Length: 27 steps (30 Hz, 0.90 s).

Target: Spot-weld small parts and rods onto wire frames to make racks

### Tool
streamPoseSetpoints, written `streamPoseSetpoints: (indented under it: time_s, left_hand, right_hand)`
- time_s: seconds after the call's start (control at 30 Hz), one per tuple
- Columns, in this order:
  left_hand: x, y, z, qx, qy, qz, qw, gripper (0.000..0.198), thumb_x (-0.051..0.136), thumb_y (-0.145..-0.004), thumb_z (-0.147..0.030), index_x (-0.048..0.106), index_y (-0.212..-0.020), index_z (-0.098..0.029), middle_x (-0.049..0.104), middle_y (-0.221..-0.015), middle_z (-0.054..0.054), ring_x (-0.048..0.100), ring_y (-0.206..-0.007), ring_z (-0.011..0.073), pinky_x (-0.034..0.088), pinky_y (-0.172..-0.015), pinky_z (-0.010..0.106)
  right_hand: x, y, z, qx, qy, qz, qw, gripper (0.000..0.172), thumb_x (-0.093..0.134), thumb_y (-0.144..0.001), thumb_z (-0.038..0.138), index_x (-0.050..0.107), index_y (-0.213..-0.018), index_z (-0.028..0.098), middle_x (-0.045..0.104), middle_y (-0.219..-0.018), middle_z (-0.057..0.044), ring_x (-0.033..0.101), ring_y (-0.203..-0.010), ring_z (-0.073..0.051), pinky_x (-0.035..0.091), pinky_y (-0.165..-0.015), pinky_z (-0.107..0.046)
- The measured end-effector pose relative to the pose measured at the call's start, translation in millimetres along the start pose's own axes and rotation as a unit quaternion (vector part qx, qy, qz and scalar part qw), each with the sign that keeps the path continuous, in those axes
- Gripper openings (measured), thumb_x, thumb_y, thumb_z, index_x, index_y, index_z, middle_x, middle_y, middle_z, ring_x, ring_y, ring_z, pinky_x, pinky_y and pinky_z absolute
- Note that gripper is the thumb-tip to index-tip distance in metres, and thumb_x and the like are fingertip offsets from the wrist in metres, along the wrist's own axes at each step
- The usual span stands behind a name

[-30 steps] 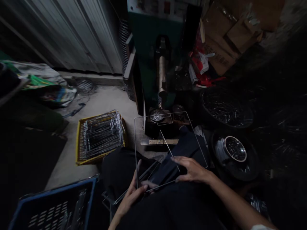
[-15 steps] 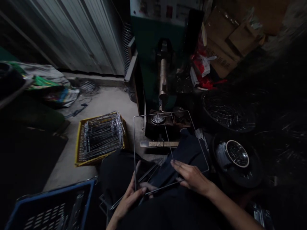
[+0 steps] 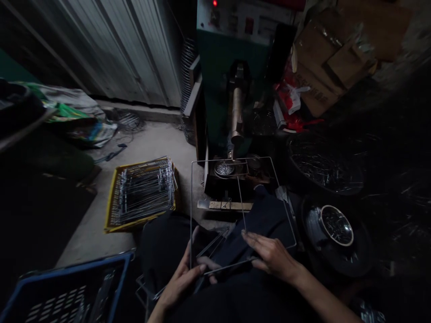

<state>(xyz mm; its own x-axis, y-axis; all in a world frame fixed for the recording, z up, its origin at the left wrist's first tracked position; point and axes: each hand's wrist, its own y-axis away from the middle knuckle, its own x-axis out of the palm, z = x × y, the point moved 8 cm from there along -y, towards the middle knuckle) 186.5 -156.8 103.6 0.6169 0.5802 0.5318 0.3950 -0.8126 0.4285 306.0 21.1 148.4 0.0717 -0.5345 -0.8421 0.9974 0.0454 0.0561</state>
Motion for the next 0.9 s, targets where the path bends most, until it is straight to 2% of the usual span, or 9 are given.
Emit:
streamPoseSetpoints:
  time_s: [0.1, 0.27, 0.47, 0.67, 0.9]
  left_hand:
    - [-2.4, -4.4, -0.2, 0.014, -0.005, 0.011, 1.0, 0.104, 0.067, -0.086, -0.031, -0.012, -0.153, -0.034, 0.075, -0.09, 0.006, 0.069, -0.069, 0.0221, 0.05, -0.067, 0.033]
    - [-0.6, -10.0, -3.1, 0.029, 0.003, 0.043, 0.999, 0.102, 0.063, -0.088, -0.03, -0.016, -0.152, -0.031, 0.075, -0.09, 0.008, 0.069, -0.069, 0.0228, 0.049, -0.072, 0.035]
    - [-1.7, -18.1, -10.7, 0.04, 0.029, 0.036, 0.998, 0.103, 0.062, -0.089, -0.027, -0.02, -0.15, -0.033, 0.075, -0.088, 0.006, 0.069, -0.068, 0.022, 0.049, -0.069, 0.033]
    - [0.6, -27.5, -21.9, 0.041, 0.024, 0.041, 0.998, 0.099, 0.064, -0.087, -0.026, -0.009, -0.153, -0.033, 0.075, -0.089, 0.008, 0.069, -0.068, 0.0215, 0.051, -0.071, 0.034]
    - [-6.0, -36.3, -30.6, 0.066, 0.004, 0.03, 0.997, 0.096, 0.064, -0.088, -0.027, -0.005, -0.155, -0.03, 0.075, -0.085, 0.008, 0.069, -0.067, 0.0211, 0.052, -0.072, 0.034]
  right_hand:
    - [-0.6, -1.9, -1.1, -0.001, -0.001, -0.001, 1.0, 0.098, 0.071, -0.076, 0.008, 0.015, -0.156, 0.022, 0.041, -0.152, -0.011, 0.042, -0.138, -0.022, 0.041, -0.112, -0.034]
    - [-2.0, -5.5, -3.0, -0.009, 0.005, -0.012, 1.0, 0.098, 0.071, -0.075, 0.007, 0.017, -0.156, 0.018, 0.042, -0.151, -0.013, 0.042, -0.138, -0.022, 0.041, -0.112, -0.034]
    - [-8.3, -15.2, -7.7, -0.008, -0.004, -0.022, 1.0, 0.096, 0.068, -0.077, 0.008, 0.017, -0.156, 0.021, 0.041, -0.152, -0.012, 0.041, -0.139, -0.022, 0.041, -0.112, -0.034]
    - [-13.1, -25.7, -13.5, -0.023, 0.0, -0.033, 0.999, 0.096, 0.068, -0.077, 0.007, 0.015, -0.156, 0.021, 0.041, -0.151, -0.013, 0.041, -0.138, -0.022, 0.041, -0.112, -0.035]
    - [-18.4, -37.9, -20.3, -0.021, -0.006, -0.033, 0.999, 0.097, 0.07, -0.077, 0.01, 0.015, -0.156, 0.023, 0.041, -0.152, -0.011, 0.043, -0.138, -0.022, 0.042, -0.111, -0.035]
